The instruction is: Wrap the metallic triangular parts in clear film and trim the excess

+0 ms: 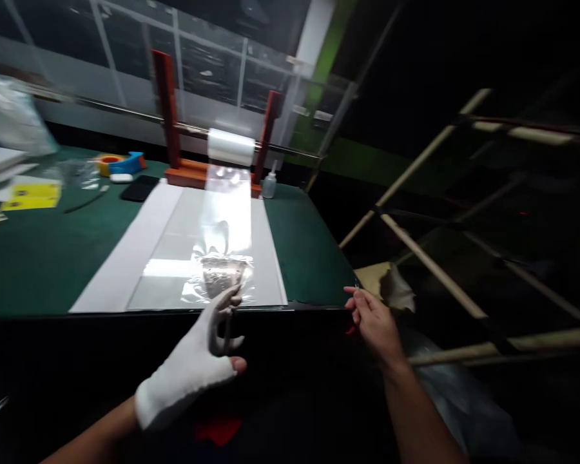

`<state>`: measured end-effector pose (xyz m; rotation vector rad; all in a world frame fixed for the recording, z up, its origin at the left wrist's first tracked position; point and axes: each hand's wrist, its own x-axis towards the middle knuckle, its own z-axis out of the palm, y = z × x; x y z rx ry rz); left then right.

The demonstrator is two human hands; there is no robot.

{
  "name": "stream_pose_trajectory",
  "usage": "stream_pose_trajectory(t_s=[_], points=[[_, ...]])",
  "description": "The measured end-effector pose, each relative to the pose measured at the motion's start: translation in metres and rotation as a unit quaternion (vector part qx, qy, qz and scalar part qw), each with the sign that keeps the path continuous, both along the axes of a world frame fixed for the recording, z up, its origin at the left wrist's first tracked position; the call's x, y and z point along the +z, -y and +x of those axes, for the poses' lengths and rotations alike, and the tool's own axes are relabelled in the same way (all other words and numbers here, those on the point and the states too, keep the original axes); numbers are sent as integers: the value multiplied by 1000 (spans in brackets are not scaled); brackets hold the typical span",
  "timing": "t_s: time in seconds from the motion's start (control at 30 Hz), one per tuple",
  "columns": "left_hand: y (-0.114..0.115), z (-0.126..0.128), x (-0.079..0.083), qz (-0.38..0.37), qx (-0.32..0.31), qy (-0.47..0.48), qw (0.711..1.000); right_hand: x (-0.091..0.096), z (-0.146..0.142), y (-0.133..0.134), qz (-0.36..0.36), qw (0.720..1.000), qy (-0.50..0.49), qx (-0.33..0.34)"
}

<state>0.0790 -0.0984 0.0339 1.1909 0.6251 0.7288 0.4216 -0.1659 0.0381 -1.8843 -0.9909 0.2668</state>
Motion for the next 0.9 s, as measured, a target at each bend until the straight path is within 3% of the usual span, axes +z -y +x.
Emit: stream_pose_trajectory(t_s=[0.17,0.3,0.4,0.63,0.8,0.9], points=[[2,-2,9,65,-18,-68,995,24,-111,-1,20,969,-70,235],[11,-2,17,134,3,-84,987,40,-156,-3,38,931,-86,352],[13,-2,20,148,10,-64,987,40,-168,-4,41,924,-82,372],[12,-5,21,100,28,-52,993,38,-167,2,9,923,-44,383],[13,-5,26,65,66,-84,992,36,-160,8,60,908,120,396],[13,-4,28,57,70,-81,993,30,-161,10,69,892,252,369]])
